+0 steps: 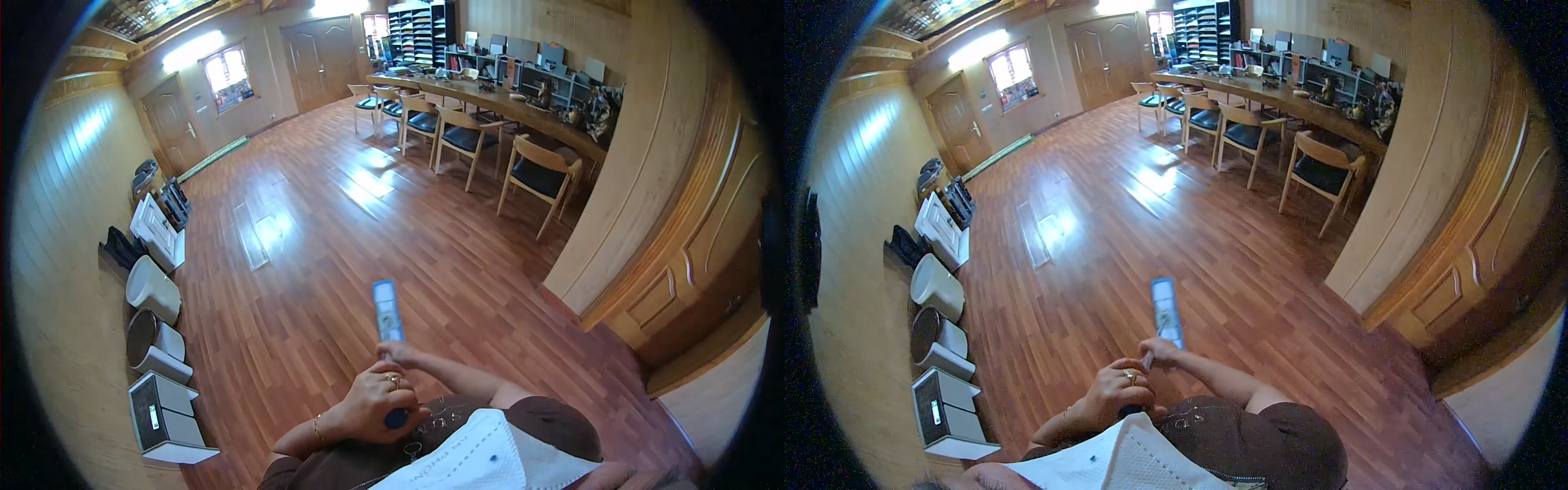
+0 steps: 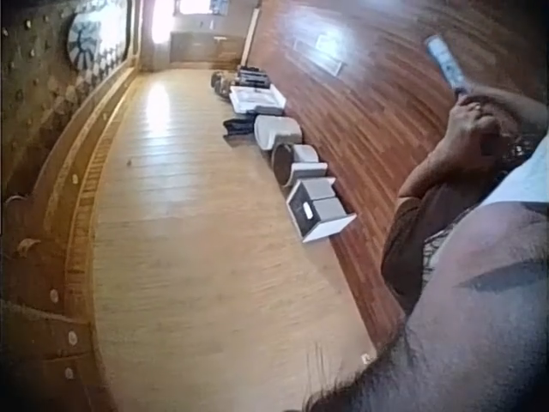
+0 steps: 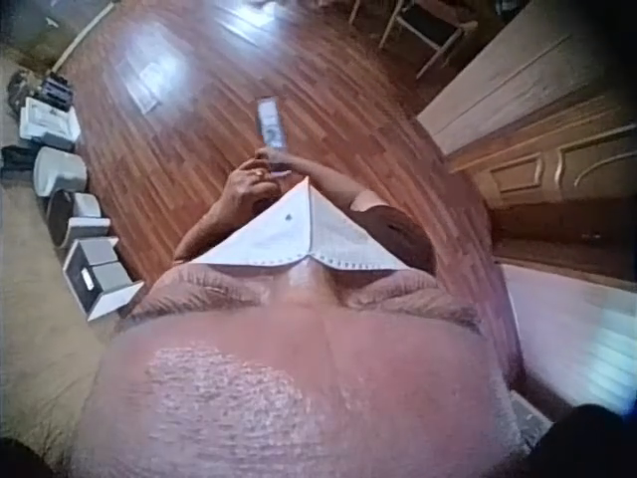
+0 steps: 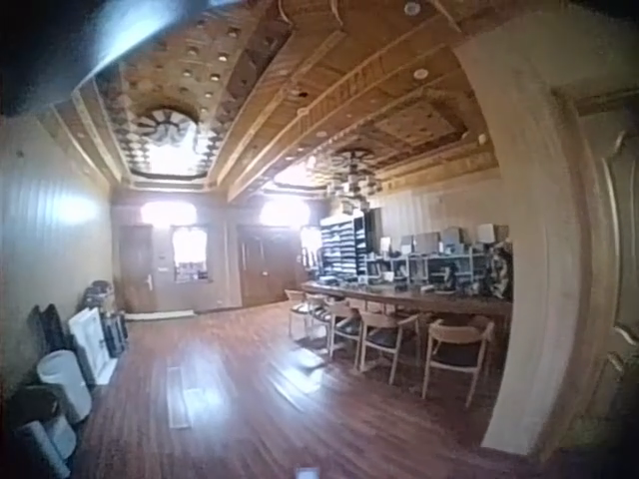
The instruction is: Mopping the wooden floor of an office room using a flat mop.
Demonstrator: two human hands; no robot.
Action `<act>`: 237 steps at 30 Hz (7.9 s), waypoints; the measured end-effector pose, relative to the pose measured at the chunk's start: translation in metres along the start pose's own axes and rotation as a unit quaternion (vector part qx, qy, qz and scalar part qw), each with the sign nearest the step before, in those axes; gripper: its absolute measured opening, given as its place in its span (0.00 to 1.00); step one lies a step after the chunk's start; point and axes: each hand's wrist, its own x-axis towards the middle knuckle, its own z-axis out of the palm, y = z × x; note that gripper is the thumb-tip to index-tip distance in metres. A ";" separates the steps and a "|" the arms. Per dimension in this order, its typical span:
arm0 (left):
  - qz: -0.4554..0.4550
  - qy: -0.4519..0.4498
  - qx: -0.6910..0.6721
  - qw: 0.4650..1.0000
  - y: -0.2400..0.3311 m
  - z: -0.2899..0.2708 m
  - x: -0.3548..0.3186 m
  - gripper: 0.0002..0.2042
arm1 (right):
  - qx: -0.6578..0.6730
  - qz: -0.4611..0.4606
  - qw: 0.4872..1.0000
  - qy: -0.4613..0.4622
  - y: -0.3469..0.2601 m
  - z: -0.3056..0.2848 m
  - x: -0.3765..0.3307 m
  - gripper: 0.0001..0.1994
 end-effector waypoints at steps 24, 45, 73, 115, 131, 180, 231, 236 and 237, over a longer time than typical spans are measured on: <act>-0.062 0.061 0.123 0.989 -0.113 -0.150 -0.069 0.12 | -0.355 -0.275 0.885 -0.120 -0.112 0.118 0.220 0.04; -0.202 0.037 0.007 0.979 -0.305 -0.020 0.047 0.09 | -0.404 0.000 0.909 0.105 0.073 -0.222 0.264 0.13; -0.007 -0.209 -0.511 0.834 -0.321 -0.006 0.116 0.09 | -0.318 0.240 0.799 0.451 0.084 -0.150 -0.057 0.12; -0.096 -0.042 0.040 0.994 -0.111 -0.160 -0.072 0.10 | -0.250 -0.145 0.952 -0.106 -0.083 0.055 0.202 0.09; 0.052 -0.110 -0.045 0.992 -0.047 -0.190 -0.086 0.11 | -0.296 -0.196 0.935 -0.005 -0.102 0.121 0.118 0.03; 0.236 -0.355 -0.387 0.818 0.082 0.322 -0.143 0.13 | -0.522 -0.166 0.491 0.678 -0.369 0.262 -0.452 0.15; -0.452 -0.002 0.156 0.878 -0.258 -0.092 -0.546 0.07 | 0.208 -0.171 0.963 0.015 -0.262 0.259 -0.006 0.06; -0.452 -0.045 0.124 0.882 -0.246 -0.069 -0.486 0.09 | 0.193 -0.170 0.964 0.069 -0.255 0.229 -0.051 0.06; -0.436 -0.061 0.126 0.889 -0.243 -0.063 -0.475 0.09 | 0.182 -0.168 0.964 0.092 -0.264 0.222 -0.066 0.07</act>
